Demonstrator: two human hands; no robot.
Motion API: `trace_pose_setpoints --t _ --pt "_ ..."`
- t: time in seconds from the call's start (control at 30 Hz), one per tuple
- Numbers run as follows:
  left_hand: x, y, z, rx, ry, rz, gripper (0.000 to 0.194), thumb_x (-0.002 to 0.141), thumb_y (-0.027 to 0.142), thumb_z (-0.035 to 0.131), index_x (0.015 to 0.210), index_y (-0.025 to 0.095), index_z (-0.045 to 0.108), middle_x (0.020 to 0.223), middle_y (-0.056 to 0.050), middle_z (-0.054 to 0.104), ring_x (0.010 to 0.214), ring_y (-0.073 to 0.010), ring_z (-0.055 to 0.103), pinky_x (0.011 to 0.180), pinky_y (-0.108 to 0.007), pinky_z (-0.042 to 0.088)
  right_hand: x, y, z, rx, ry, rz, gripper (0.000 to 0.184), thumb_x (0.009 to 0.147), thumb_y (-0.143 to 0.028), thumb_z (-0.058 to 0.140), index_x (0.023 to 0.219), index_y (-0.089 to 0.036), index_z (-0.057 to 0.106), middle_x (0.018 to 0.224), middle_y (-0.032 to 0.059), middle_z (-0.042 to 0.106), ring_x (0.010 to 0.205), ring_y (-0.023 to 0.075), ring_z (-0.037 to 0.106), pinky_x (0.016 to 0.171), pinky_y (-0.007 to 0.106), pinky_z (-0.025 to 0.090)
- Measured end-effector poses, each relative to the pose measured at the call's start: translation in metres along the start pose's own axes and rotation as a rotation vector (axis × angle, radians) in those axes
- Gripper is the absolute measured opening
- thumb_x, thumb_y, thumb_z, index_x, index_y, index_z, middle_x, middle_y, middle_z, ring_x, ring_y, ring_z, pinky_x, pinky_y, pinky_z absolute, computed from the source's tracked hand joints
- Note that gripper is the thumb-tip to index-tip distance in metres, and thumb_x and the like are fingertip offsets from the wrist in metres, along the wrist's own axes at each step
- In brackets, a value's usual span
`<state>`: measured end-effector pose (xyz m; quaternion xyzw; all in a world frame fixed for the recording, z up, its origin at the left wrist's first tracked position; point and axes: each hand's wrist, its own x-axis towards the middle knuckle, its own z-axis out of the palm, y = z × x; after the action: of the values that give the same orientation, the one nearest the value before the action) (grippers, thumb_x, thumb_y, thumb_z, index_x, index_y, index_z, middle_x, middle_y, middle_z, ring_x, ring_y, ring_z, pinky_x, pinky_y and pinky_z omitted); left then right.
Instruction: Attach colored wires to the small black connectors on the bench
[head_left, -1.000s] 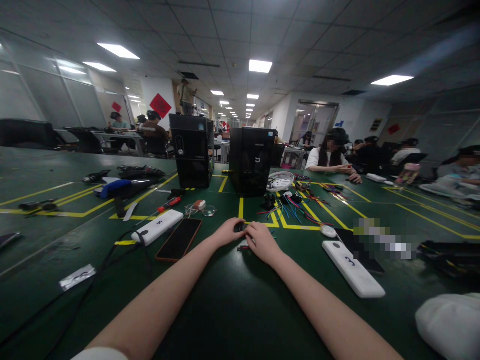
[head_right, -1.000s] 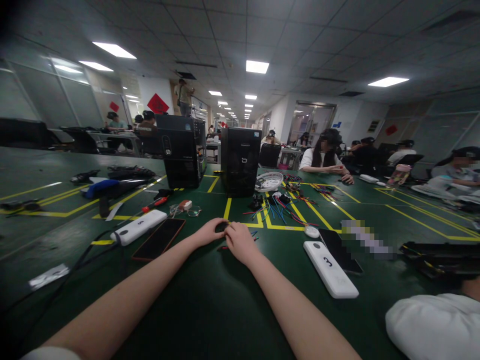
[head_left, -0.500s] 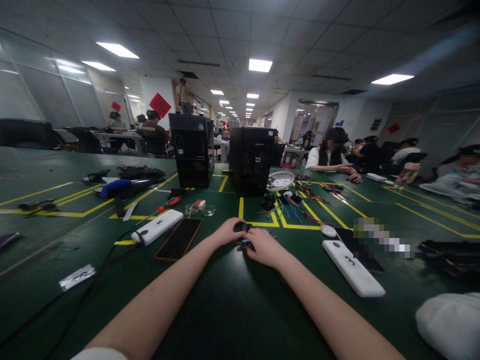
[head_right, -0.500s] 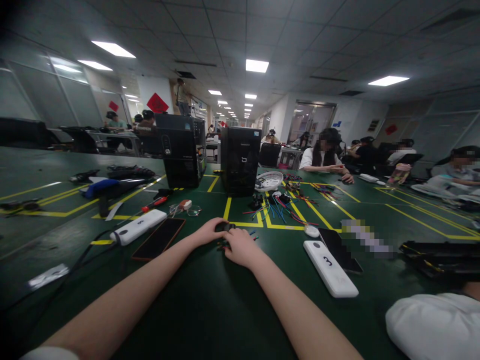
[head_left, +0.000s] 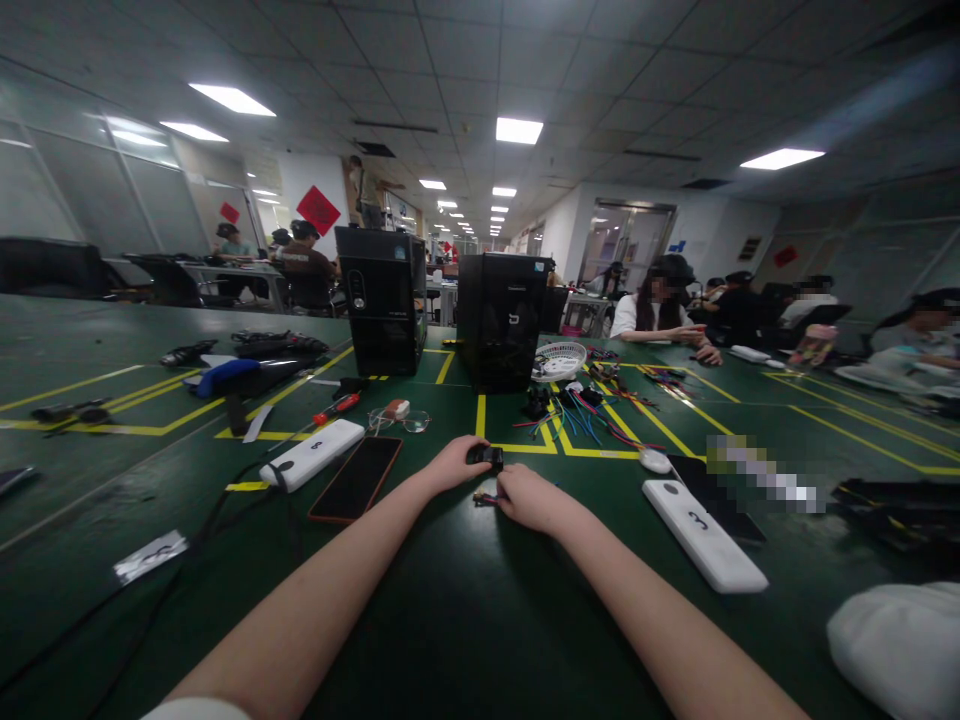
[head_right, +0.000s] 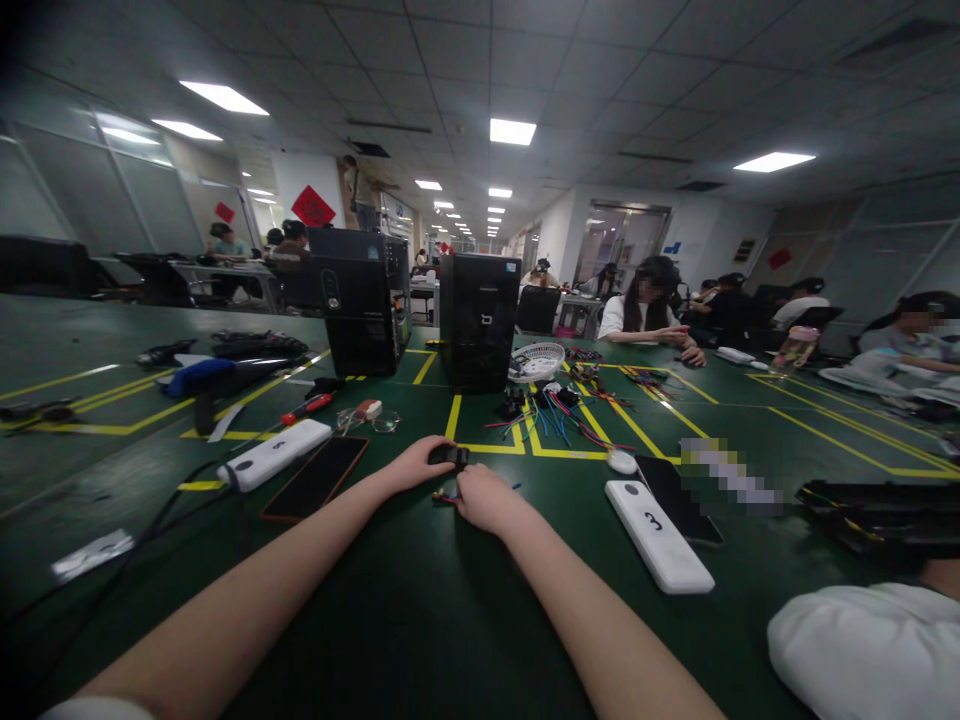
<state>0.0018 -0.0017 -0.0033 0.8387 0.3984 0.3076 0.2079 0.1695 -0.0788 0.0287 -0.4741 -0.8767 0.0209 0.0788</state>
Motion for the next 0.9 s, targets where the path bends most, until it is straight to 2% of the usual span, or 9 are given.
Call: trace_pose_setpoints --t 0.17,0.3,0.47,0.6,0.77,0.9 --pt "0.001 -0.001 0.002 -0.002 -0.002 0.011 0.034 0.071 0.030 0.063 0.102 0.016 0.059 0.102 -0.008 0.061 0.095 -0.0222 0.055 0.087 -0.034 0.042 -0.002 0.002 0.009 -0.051 0.026 0.013 0.016 0.076 -0.016 0.051 0.089 -0.012 0.060 0.097 0.0146 0.060 0.091 0.0237 0.054 0.078 0.033 0.042" --pt "0.001 0.000 0.002 -0.006 -0.005 -0.004 0.035 0.070 0.030 0.063 0.102 0.017 0.059 0.103 -0.008 0.061 0.097 -0.0225 0.055 0.088 -0.035 0.041 -0.001 0.003 0.015 -0.023 0.037 0.046 0.015 0.076 -0.015 0.049 0.086 -0.014 0.060 0.092 0.0135 0.061 0.085 0.0222 0.057 0.074 0.031 0.043" --pt "0.001 0.002 0.001 -0.001 -0.015 -0.011 0.035 0.071 0.030 0.062 0.103 0.018 0.059 0.103 -0.008 0.060 0.096 -0.0226 0.054 0.088 -0.035 0.042 -0.002 -0.003 0.013 -0.075 -0.005 0.095 0.019 0.073 -0.010 0.047 0.086 -0.012 0.061 0.090 0.0162 0.063 0.082 0.0238 0.058 0.071 0.031 0.042" --pt "0.001 0.000 0.000 -0.005 0.004 0.026 0.034 0.070 0.030 0.064 0.101 0.018 0.060 0.101 -0.007 0.058 0.096 -0.0216 0.053 0.088 -0.034 0.041 0.000 0.002 0.005 -0.058 0.003 0.123 0.020 0.079 -0.013 0.041 0.093 -0.011 0.056 0.092 0.0156 0.063 0.081 0.0220 0.059 0.068 0.029 0.041" --pt "0.000 -0.002 -0.001 0.028 -0.001 0.023 0.045 0.069 0.036 0.064 0.111 0.020 0.059 0.094 -0.006 0.052 0.090 -0.0198 0.052 0.086 -0.033 0.041 0.006 0.016 -0.009 0.011 0.099 0.236 0.021 0.088 -0.020 0.031 0.101 -0.014 0.047 0.082 0.0109 0.064 0.072 0.0186 0.060 0.060 0.025 0.036" --pt "0.000 -0.002 -0.002 0.012 -0.074 0.056 0.051 0.071 0.036 0.063 0.118 0.020 0.053 0.090 -0.005 0.055 0.086 -0.0192 0.053 0.081 -0.031 0.043 0.007 0.022 -0.006 -0.021 0.172 0.264 0.030 0.086 -0.029 0.040 0.113 -0.015 0.043 0.085 0.0107 0.065 0.075 0.0210 0.061 0.061 0.026 0.037"
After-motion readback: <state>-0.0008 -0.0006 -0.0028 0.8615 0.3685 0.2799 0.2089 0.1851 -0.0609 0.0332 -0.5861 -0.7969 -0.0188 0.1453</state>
